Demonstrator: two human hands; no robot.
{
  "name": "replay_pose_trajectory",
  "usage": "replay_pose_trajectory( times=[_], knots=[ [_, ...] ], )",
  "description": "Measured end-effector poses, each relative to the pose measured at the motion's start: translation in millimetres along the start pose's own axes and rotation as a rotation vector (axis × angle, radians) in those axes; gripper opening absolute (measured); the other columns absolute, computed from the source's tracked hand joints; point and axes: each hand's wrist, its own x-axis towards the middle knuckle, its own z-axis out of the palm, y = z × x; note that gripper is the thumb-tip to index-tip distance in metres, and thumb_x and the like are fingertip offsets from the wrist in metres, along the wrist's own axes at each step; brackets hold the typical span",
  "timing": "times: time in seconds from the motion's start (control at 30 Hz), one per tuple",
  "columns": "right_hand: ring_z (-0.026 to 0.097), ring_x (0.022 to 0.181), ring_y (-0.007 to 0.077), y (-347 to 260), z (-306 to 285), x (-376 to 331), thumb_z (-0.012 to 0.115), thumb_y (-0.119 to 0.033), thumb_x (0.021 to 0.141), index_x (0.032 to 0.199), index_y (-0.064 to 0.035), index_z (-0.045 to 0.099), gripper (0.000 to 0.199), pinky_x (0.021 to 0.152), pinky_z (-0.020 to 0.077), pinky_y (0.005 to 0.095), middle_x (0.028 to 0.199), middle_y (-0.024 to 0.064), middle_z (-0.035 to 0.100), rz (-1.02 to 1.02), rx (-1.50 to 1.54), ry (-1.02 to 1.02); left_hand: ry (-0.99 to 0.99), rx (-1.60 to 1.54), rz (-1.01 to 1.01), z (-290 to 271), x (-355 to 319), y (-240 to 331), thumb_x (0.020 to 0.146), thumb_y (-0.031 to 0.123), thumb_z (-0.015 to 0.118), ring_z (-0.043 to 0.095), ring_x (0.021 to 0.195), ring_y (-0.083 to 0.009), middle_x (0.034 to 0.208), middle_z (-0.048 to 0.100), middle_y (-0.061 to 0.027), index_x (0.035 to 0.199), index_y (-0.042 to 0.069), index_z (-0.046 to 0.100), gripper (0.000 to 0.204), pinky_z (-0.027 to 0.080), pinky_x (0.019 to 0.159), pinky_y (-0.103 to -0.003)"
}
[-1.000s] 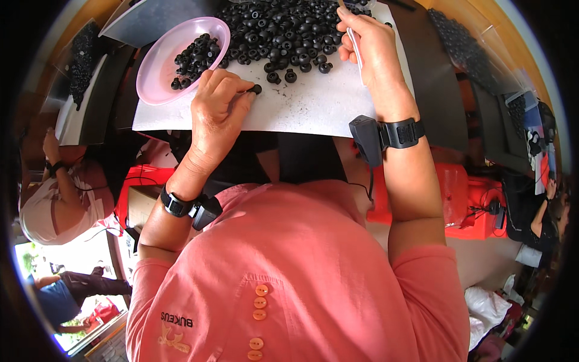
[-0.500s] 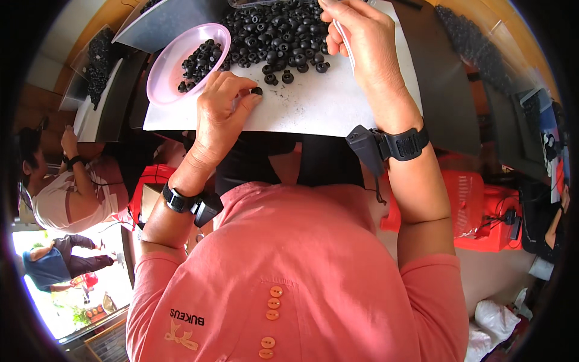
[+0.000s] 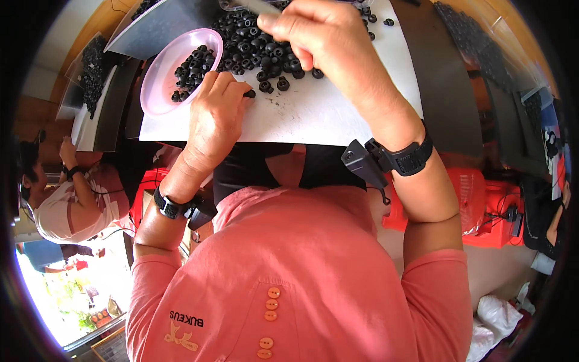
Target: The person is trimming flash from small black circular rubber parts using a small utility knife.
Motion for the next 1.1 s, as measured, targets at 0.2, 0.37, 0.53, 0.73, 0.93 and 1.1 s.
replay_pose_trajectory(
  times=[0.2, 0.37, 0.53, 0.73, 0.93, 1.1],
  knots=[
    [0.044, 0.052, 0.0048, 19.8, -1.5, 2.2, 0.066, -0.032, 0.096, 0.078, -0.0031, 0.066, 0.034, 0.047, 0.0349, 0.023, 0.057, -0.0027, 0.05, -0.001, -0.126, -0.049, -0.064, -1.13, -0.613, -6.6, 20.7, 0.0, 0.095, 0.007, 0.064, 0.061, 0.072, -0.0124, 0.091, 0.069, -0.0065, 0.109, -0.005, 0.07, 0.02, 0.049, 0.063, -0.027],
    [0.041, 0.051, 0.0065, 31.6, -2.6, 3.9, 0.066, -0.028, 0.095, 0.078, -0.001, 0.067, 0.032, 0.047, 0.0324, 0.0279, 0.053, -0.0001, 0.047, -0.1, -0.283, -0.014, 0.028, -1.561, -0.687, 12.4, 35.7, 1.4, 0.096, 0.008, 0.064, 0.063, 0.072, -0.0131, 0.088, 0.069, -0.0093, 0.107, -0.006, 0.069, 0.018, 0.051, 0.061, -0.026],
    [0.04, 0.049, 0.0078, 32.1, -7.0, 5.3, 0.066, -0.028, 0.095, 0.079, -0.0005, 0.066, 0.032, 0.046, 0.0317, 0.0294, 0.051, 0.0017, 0.045, -0.065, -0.31, 0.025, 0.064, -1.645, -0.701, 20.1, 45.0, 4.0, 0.096, 0.006, 0.064, 0.064, 0.072, -0.0143, 0.089, 0.07, -0.0114, 0.106, -0.006, 0.068, 0.016, 0.051, 0.061, -0.027],
    [0.039, 0.048, 0.0084, 30.4, -7.8, 5.4, 0.066, -0.026, 0.095, 0.078, -0.0007, 0.066, 0.03, 0.045, 0.0309, 0.0296, 0.05, 0.0024, 0.043, -0.046, -0.323, 0.032, 0.081, -1.719, -0.674, 27.5, 47.3, 1.0, 0.096, 0.004, 0.064, 0.066, 0.072, -0.0157, 0.089, 0.07, -0.0137, 0.106, -0.006, 0.066, 0.014, 0.052, 0.06, -0.028],
    [0.038, 0.048, 0.0085, 27.2, -8.3, 4.2, 0.066, -0.025, 0.095, 0.078, -0.0006, 0.065, 0.03, 0.045, 0.0306, 0.0298, 0.051, 0.0026, 0.042, -0.068, -0.333, 0.012, 0.117, -1.697, -0.671, 28.5, 45.6, 2.7, 0.096, 0.003, 0.064, 0.066, 0.071, -0.0163, 0.089, 0.07, -0.0148, 0.105, -0.005, 0.066, 0.012, 0.052, 0.057, -0.027],
    [0.039, 0.049, 0.0094, 27.6, -8.1, 3.7, 0.066, -0.025, 0.095, 0.078, -0.0003, 0.065, 0.03, 0.046, 0.0318, 0.0306, 0.052, 0.0038, 0.044, -0.079, -0.349, 0.01, 0.125, -1.691, -0.647, 30.8, 44.5, 2.6, 0.096, 0.001, 0.064, 0.066, 0.071, -0.0159, 0.089, 0.07, -0.0139, 0.104, -0.004, 0.066, 0.01, 0.052, 0.056, -0.027]
  ],
)
